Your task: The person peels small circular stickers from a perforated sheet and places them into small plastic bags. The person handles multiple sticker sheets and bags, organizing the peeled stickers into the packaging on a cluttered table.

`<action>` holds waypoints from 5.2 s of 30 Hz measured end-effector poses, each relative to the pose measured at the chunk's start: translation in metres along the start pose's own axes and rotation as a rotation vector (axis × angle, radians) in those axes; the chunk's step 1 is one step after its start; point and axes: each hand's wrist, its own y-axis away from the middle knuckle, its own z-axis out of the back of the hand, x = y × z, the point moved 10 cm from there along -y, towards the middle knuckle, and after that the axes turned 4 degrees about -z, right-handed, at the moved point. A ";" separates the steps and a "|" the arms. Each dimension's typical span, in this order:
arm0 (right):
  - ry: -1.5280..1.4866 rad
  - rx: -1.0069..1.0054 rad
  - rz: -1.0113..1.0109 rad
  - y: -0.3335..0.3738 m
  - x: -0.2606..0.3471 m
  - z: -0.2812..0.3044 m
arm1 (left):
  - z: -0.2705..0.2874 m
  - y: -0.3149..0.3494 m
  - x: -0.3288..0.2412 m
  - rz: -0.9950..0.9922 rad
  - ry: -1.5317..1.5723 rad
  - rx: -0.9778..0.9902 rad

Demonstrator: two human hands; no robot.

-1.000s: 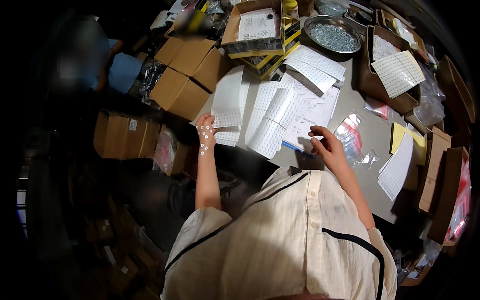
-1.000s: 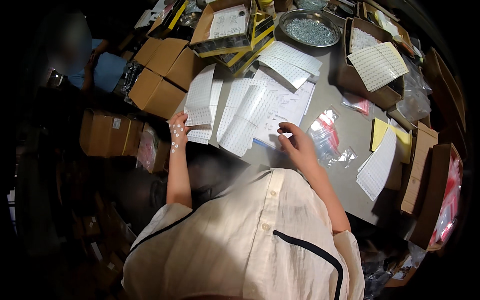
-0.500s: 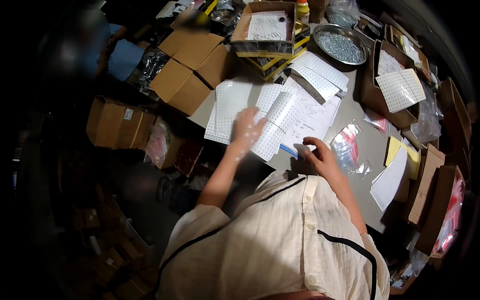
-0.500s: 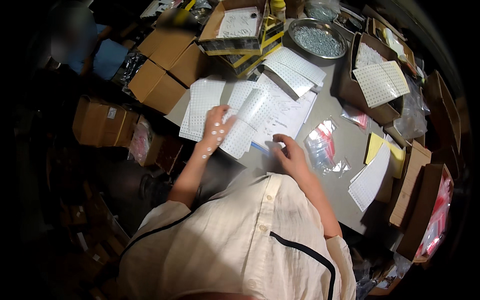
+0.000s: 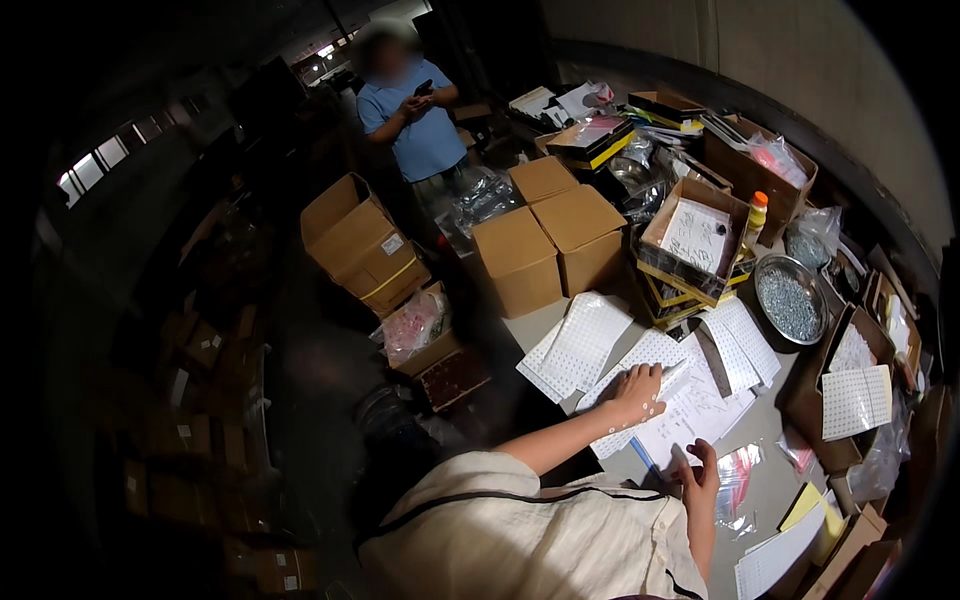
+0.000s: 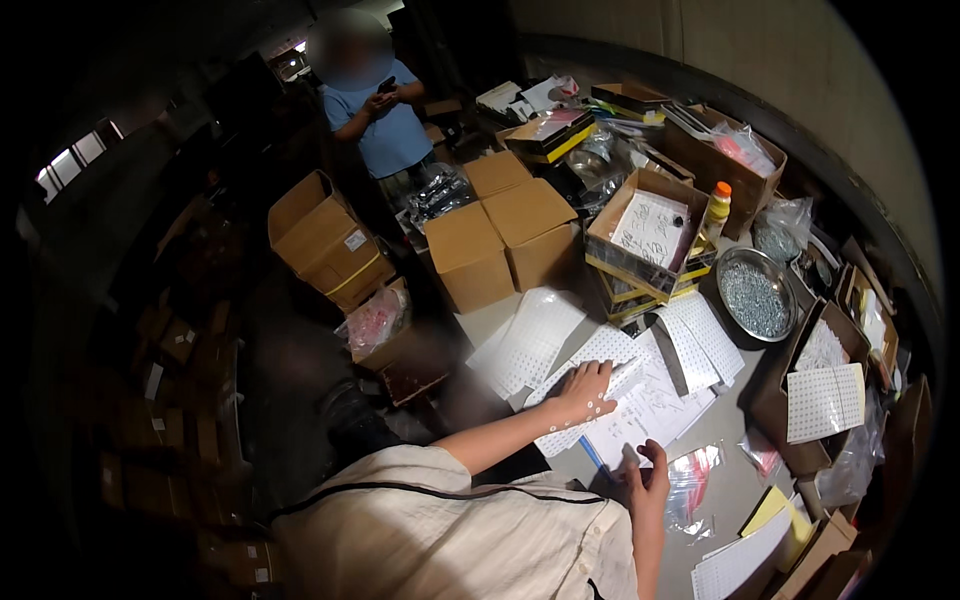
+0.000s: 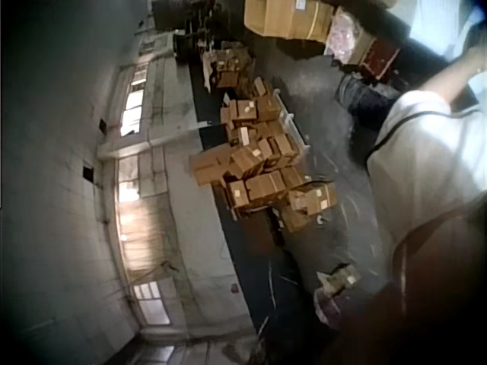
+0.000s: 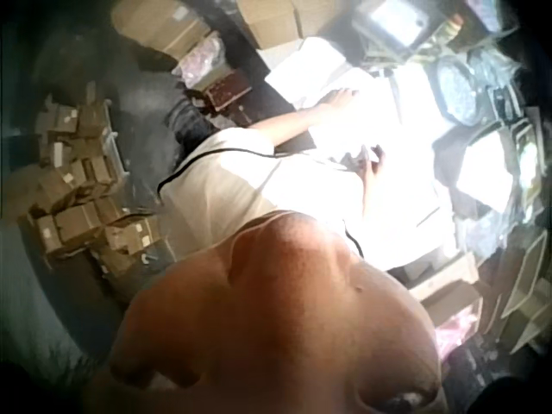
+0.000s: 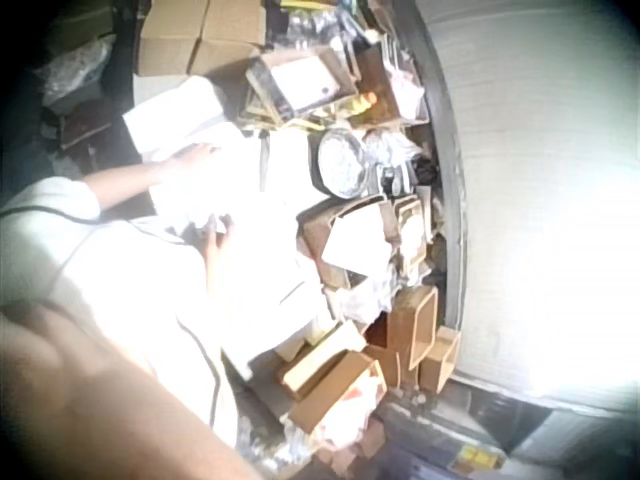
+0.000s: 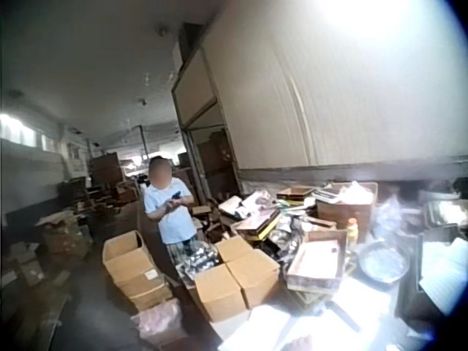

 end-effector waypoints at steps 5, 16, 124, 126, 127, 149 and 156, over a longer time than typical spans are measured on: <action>-0.034 0.012 -0.001 -0.003 0.018 -0.002 | -0.001 0.021 -0.002 -0.081 0.282 -0.020; -0.319 0.042 0.201 -0.019 0.098 -0.004 | 0.060 0.058 -0.091 -0.239 0.674 0.029; 0.899 -0.596 0.007 0.111 -0.048 0.199 | 0.028 0.037 -0.191 -0.218 0.877 0.344; 0.925 -0.598 0.009 0.112 -0.045 0.199 | 0.024 0.039 -0.189 -0.194 0.884 0.364; 0.939 -0.593 0.007 0.111 -0.043 0.197 | 0.022 0.040 -0.188 -0.183 0.883 0.372; 0.565 -0.518 0.669 0.109 0.146 0.113 | 0.010 0.074 -0.211 -0.101 1.060 0.450; 0.390 -0.394 0.484 0.089 0.123 0.103 | 0.021 0.070 -0.200 -0.141 1.118 0.367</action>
